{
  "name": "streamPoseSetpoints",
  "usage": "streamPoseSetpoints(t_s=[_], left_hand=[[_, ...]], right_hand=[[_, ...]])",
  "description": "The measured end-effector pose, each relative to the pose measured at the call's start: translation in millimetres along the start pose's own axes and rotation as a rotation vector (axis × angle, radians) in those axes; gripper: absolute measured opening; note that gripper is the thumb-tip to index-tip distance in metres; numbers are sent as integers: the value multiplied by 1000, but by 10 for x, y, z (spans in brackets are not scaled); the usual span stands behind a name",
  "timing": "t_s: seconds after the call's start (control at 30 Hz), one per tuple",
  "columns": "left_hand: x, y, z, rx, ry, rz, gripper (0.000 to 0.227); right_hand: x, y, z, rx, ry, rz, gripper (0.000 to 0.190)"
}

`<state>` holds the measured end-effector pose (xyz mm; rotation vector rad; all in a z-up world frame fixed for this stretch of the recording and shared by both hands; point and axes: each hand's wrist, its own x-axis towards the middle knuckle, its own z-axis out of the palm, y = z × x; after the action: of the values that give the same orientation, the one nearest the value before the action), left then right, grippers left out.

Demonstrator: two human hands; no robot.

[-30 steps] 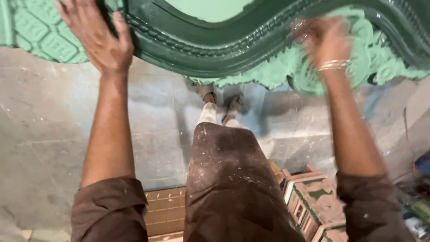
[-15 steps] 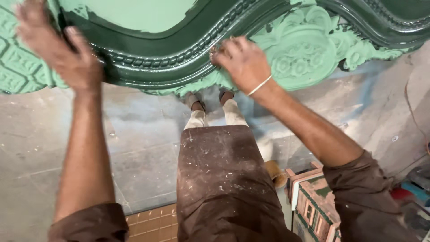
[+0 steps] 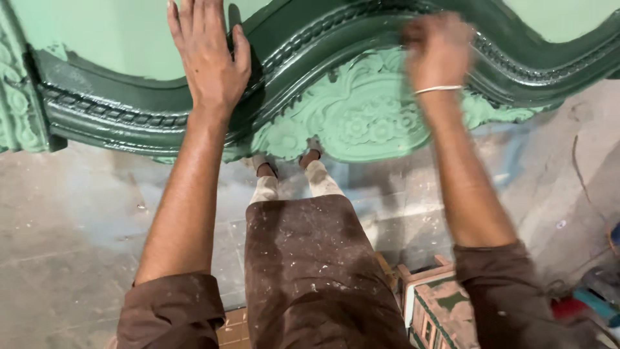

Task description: The person applies dark green paint to a light green ornate wooden headboard using a cloth. They repeatedly dip the cloth into a paint can and rub the paint into the carved details and edges of the headboard.

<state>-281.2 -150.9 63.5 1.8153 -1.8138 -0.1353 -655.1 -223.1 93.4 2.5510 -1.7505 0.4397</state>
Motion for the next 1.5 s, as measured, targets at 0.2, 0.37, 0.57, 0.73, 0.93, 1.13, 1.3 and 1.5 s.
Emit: streamPoseSetpoints(t_s=[0.2, 0.37, 0.57, 0.73, 0.93, 1.13, 1.3, 1.5], left_hand=[[177, 182, 290, 23, -8, -41, 48], [276, 383, 275, 90, -44, -43, 51], [526, 582, 178, 202, -101, -27, 47], [754, 690, 191, 315, -194, -116, 41], [702, 673, 237, 305, -203, -177, 41], [333, 892, 449, 157, -123, -205, 55], [26, 1506, 906, 71, -185, -36, 67], [-78, 2307, 1242, -75, -342, 121, 60]], right_hand=[[60, -1332, 260, 301, -62, -447, 31], [56, -305, 103, 259, -114, -94, 47], [-311, 857, -235, 287, -9, 262, 41], [-11, -58, 115, 256, 14, 58, 32], [155, -644, 360, 335, -69, -274, 61], [-603, 1029, -82, 170, -152, 79, 76], [-1454, 2164, -635, -63, -164, 281, 65], [-1400, 1924, -525, 15, -30, 440, 72]])
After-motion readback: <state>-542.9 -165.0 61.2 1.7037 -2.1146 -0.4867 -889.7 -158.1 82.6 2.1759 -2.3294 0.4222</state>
